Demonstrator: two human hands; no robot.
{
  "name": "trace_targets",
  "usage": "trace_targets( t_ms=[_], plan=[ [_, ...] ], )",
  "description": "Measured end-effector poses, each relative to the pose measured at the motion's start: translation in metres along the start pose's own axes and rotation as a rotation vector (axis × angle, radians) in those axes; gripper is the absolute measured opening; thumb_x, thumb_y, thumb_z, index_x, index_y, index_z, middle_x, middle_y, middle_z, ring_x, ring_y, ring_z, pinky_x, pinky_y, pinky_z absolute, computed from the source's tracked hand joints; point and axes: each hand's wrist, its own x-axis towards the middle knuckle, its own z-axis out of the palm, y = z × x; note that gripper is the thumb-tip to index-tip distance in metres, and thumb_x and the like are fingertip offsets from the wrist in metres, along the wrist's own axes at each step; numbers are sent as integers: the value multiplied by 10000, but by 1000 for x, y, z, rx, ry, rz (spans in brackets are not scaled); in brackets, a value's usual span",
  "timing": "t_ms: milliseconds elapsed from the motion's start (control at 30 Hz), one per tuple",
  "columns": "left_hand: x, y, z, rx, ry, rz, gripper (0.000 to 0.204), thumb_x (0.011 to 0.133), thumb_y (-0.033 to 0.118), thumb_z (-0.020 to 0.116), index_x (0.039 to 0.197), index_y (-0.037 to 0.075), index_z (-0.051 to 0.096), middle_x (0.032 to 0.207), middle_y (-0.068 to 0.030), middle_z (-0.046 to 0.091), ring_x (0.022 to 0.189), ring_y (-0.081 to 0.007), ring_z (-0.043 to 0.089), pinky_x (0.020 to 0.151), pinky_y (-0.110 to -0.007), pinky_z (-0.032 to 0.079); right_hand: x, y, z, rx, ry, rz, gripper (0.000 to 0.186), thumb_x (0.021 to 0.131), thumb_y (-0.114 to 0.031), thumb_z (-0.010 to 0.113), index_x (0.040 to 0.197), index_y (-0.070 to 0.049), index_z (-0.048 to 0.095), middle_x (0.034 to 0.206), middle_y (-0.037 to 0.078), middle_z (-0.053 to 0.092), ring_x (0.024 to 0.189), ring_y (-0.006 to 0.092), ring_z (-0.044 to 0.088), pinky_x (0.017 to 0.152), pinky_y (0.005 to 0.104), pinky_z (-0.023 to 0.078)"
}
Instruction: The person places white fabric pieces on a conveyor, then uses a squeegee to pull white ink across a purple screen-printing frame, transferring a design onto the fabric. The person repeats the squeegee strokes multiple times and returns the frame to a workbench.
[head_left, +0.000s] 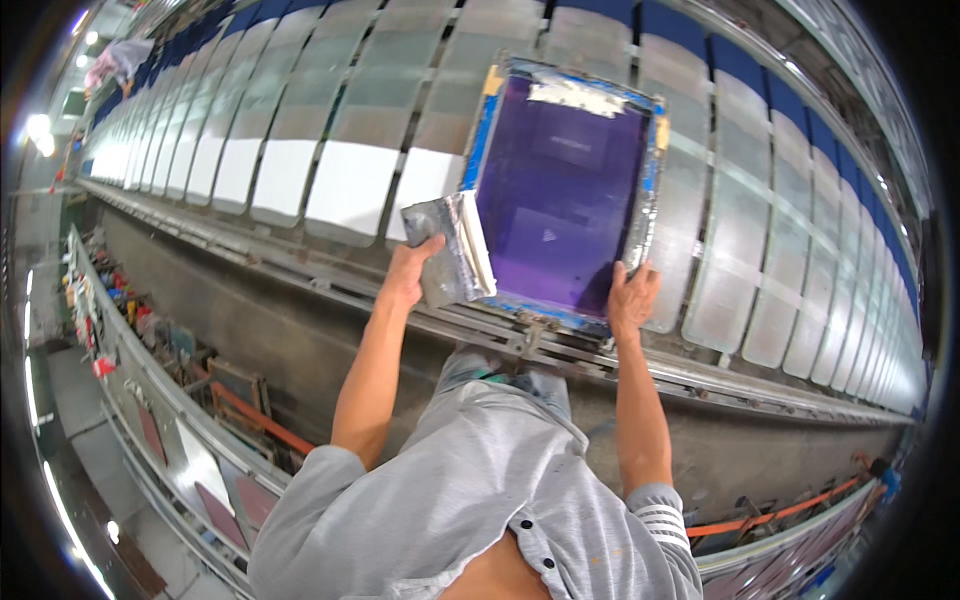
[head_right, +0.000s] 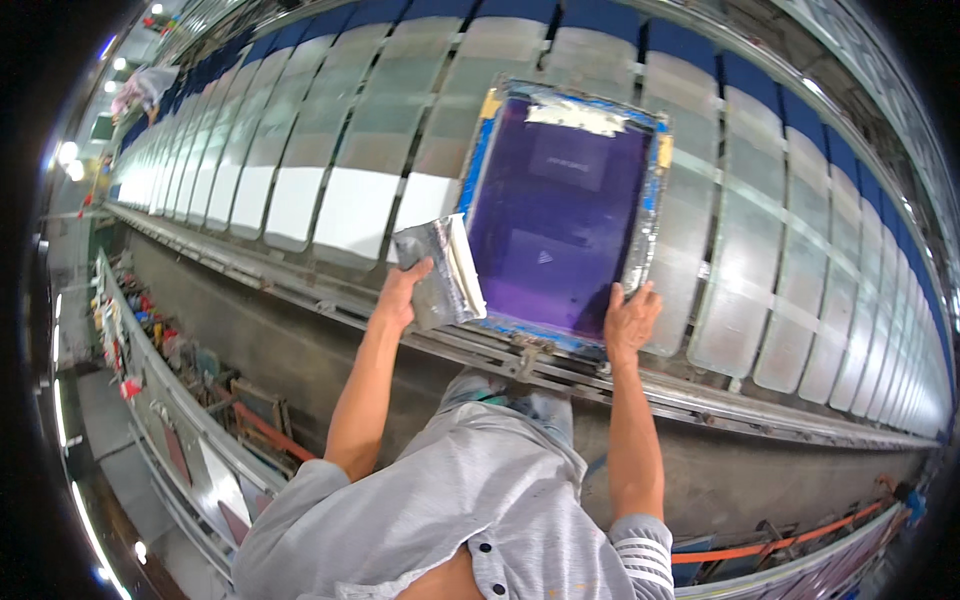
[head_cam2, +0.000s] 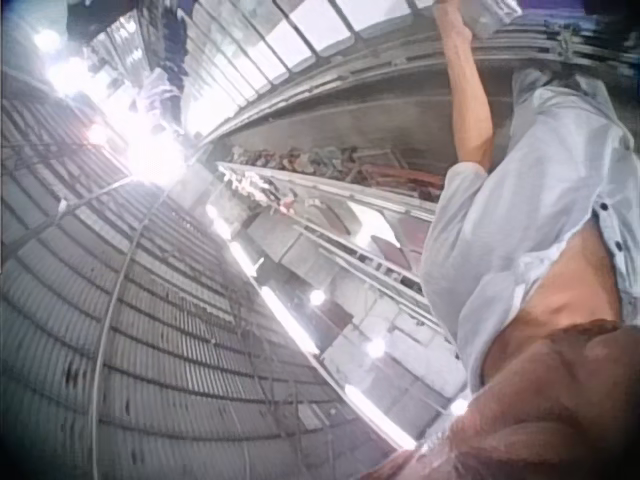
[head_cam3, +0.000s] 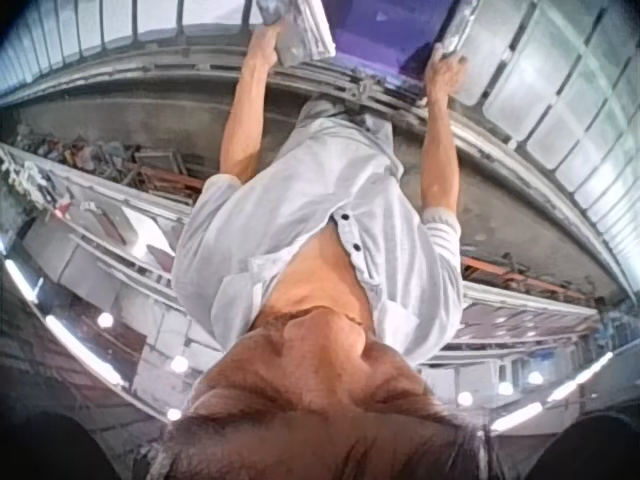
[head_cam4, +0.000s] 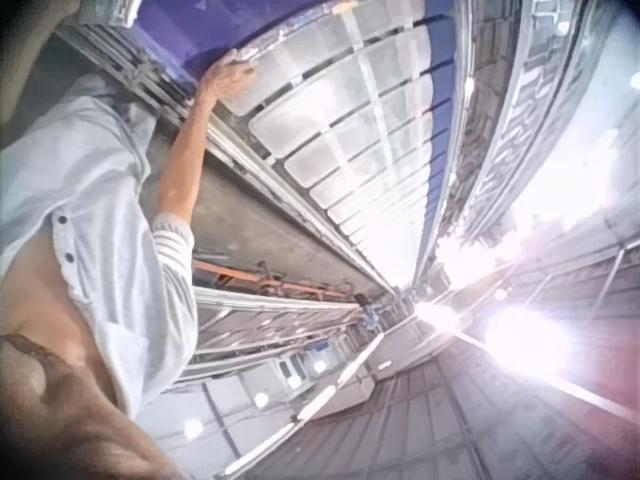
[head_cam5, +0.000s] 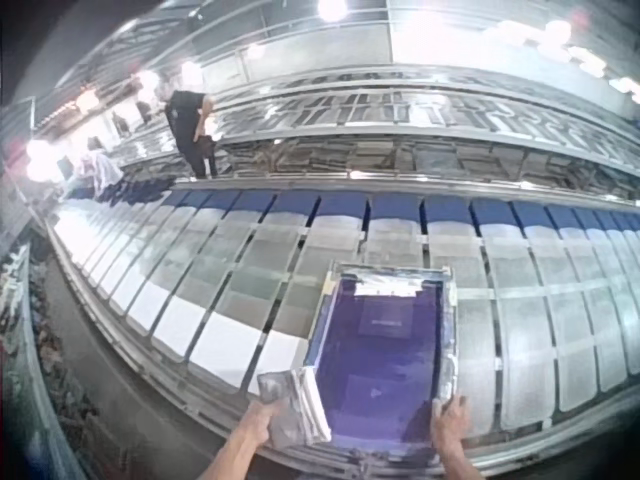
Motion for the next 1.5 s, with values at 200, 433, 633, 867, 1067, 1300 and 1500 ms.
trace_targets(
  t_ms=[200, 433, 633, 867, 1067, 1300, 1500],
  plan=[
    [-22, 20, 119, 1442, -324, 428, 241, 771, 17, 692, 1012, 19, 680, 916, -292, 711, 914, -465, 707, 794, -523, 568, 29, -54, -116, 626, -228, -321, 537, 931, -341, 738, 1317, 22, 651, 1242, 189, 639, 1211, 353, 573, 1032, 455, 458],
    [-9, -21, 153, 1684, -528, 733, 175, 742, 13, 689, 914, 43, 676, 954, -161, 742, 893, -369, 725, 792, -481, 554, 4, -83, -85, -31, -429, -801, 208, 777, -124, 739, 977, -68, 724, 960, 75, 676, 1015, 276, 616, 836, 425, 469],
    [3, -33, 101, 1668, -419, 927, 300, 790, 5, 643, 1087, 3, 684, 1059, -134, 700, 1093, -299, 654, 994, -471, 446, -14, -84, -64, 188, -195, -772, 301, 729, -24, 703, 1029, -47, 709, 977, 69, 651, 1049, 277, 594, 879, 425, 448],
    [-13, -45, 87, 1610, -394, 913, 394, 739, -49, 651, 1127, -8, 704, 1138, -140, 708, 1156, -299, 649, 1131, -534, 371, -42, -74, -63, 195, -242, -725, 443, 682, 28, 685, 1120, -31, 720, 1045, 78, 660, 1072, 293, 579, 946, 450, 429],
    [3, -21, 108, 1660, -417, 691, 366, 720, -51, 660, 1072, 9, 740, 1114, -118, 739, 1099, -263, 684, 1094, -535, 385, -8, -87, -61, 218, -278, -706, 361, 697, -9, 689, 1053, -49, 740, 998, 74, 670, 1033, 281, 581, 929, 446, 419],
    [0, -21, 107, 1604, -434, 700, 498, 630, -78, 733, 1120, 9, 712, 1146, -92, 706, 1113, -261, 673, 1077, -507, 395, -10, -86, -62, 281, -440, -595, 461, 666, -76, 782, 1121, -30, 720, 1088, 116, 660, 1145, 332, 580, 1012, 473, 416],
    [1, -3, 121, 1654, -469, 583, 537, 627, -50, 753, 1160, 3, 704, 1211, -97, 691, 1226, -269, 623, 1123, -554, 350, 32, -38, -66, 678, -363, -314, 427, 832, -268, 793, 1156, -3, 716, 1114, 134, 713, 1087, 301, 657, 931, 409, 502]
  ],
)
